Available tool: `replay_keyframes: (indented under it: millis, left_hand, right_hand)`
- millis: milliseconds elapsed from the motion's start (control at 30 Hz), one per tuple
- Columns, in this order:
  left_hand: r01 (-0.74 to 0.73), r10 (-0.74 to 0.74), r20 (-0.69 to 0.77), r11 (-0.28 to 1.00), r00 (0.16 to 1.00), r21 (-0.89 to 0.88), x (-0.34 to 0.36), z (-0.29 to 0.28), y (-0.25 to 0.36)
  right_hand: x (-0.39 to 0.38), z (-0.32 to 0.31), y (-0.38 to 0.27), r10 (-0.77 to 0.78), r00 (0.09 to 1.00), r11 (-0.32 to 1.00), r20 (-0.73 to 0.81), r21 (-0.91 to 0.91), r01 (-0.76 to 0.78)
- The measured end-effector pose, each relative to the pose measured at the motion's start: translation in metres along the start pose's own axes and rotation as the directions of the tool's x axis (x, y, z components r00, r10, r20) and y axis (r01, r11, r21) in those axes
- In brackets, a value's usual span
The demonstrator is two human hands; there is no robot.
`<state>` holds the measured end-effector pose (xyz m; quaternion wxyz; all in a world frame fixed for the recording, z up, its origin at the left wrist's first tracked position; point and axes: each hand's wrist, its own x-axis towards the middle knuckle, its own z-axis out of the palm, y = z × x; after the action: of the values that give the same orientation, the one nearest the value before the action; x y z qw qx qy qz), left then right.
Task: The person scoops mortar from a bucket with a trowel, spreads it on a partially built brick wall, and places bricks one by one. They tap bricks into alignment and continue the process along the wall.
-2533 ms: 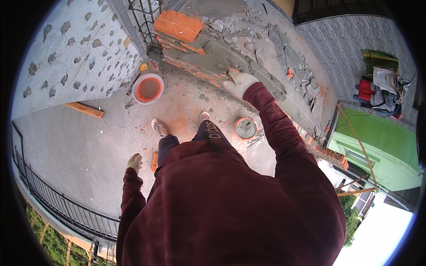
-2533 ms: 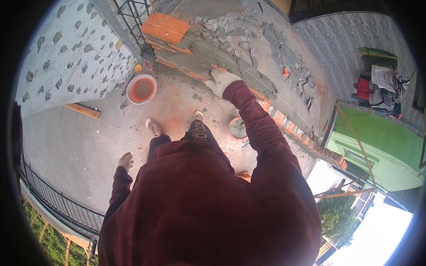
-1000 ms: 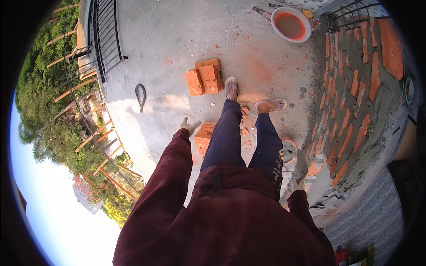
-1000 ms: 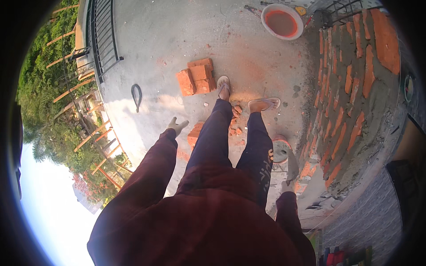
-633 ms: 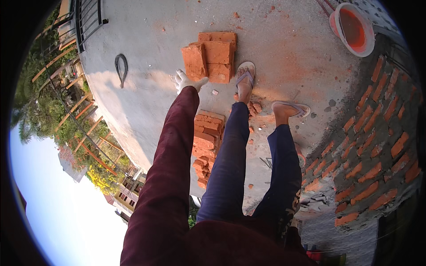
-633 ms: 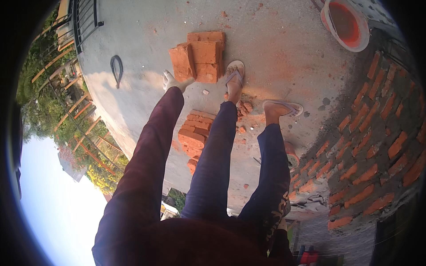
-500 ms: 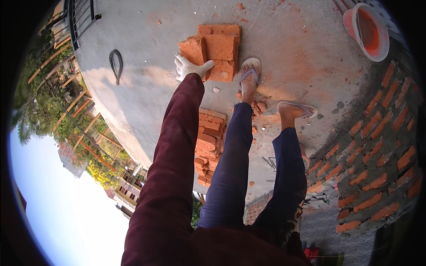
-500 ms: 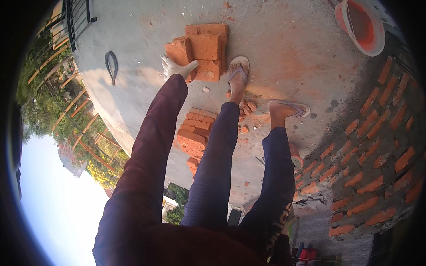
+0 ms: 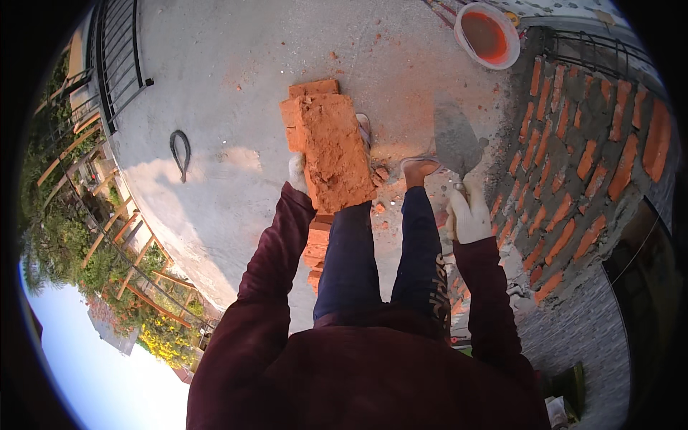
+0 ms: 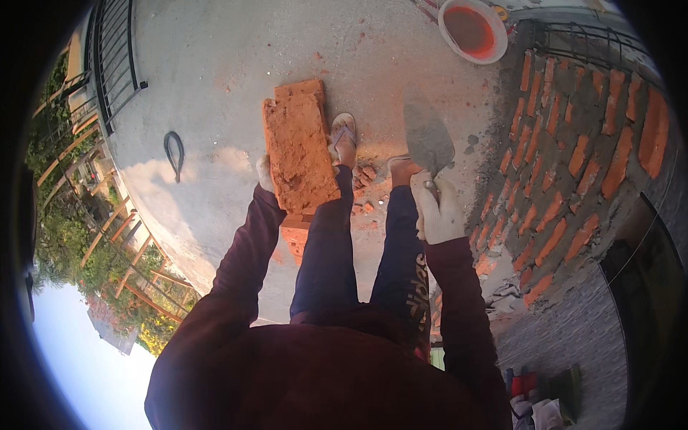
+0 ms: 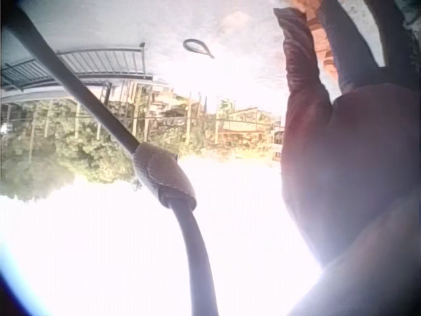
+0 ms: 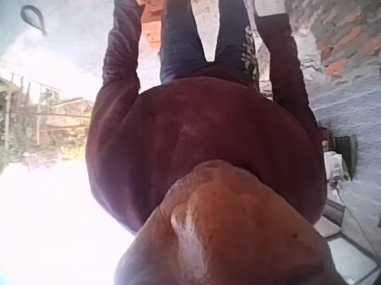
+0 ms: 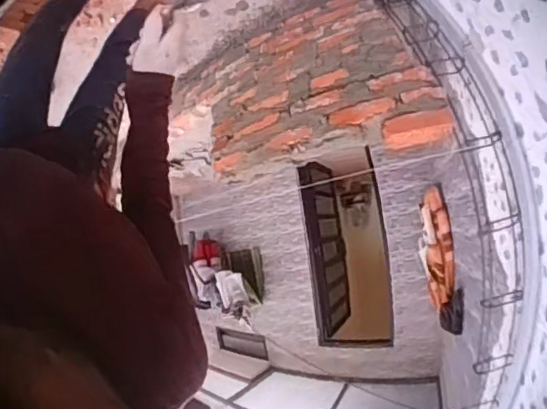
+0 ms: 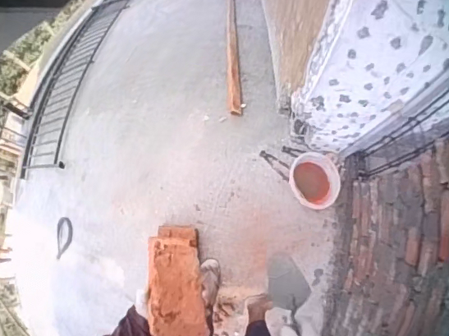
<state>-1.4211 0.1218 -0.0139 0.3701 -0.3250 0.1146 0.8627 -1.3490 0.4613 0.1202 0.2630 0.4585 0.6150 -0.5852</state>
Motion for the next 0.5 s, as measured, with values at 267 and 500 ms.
replay_keyframes:
  millis: [267,500]
  left_hand:
    - [0.324,-0.294,0.541,0.945,0.788,0.042,-0.046,0.257,-0.118]
    - [0.237,-0.431,0.396,0.860,0.811,0.452,-0.036,0.324,-0.165]
  right_hand:
    - [-0.120,-0.067,-0.119,-0.353,0.934,0.926,0.048,0.162,0.342]
    - [-0.188,-0.143,-0.112,-0.810,0.586,0.584,-0.025,-0.126,0.802]
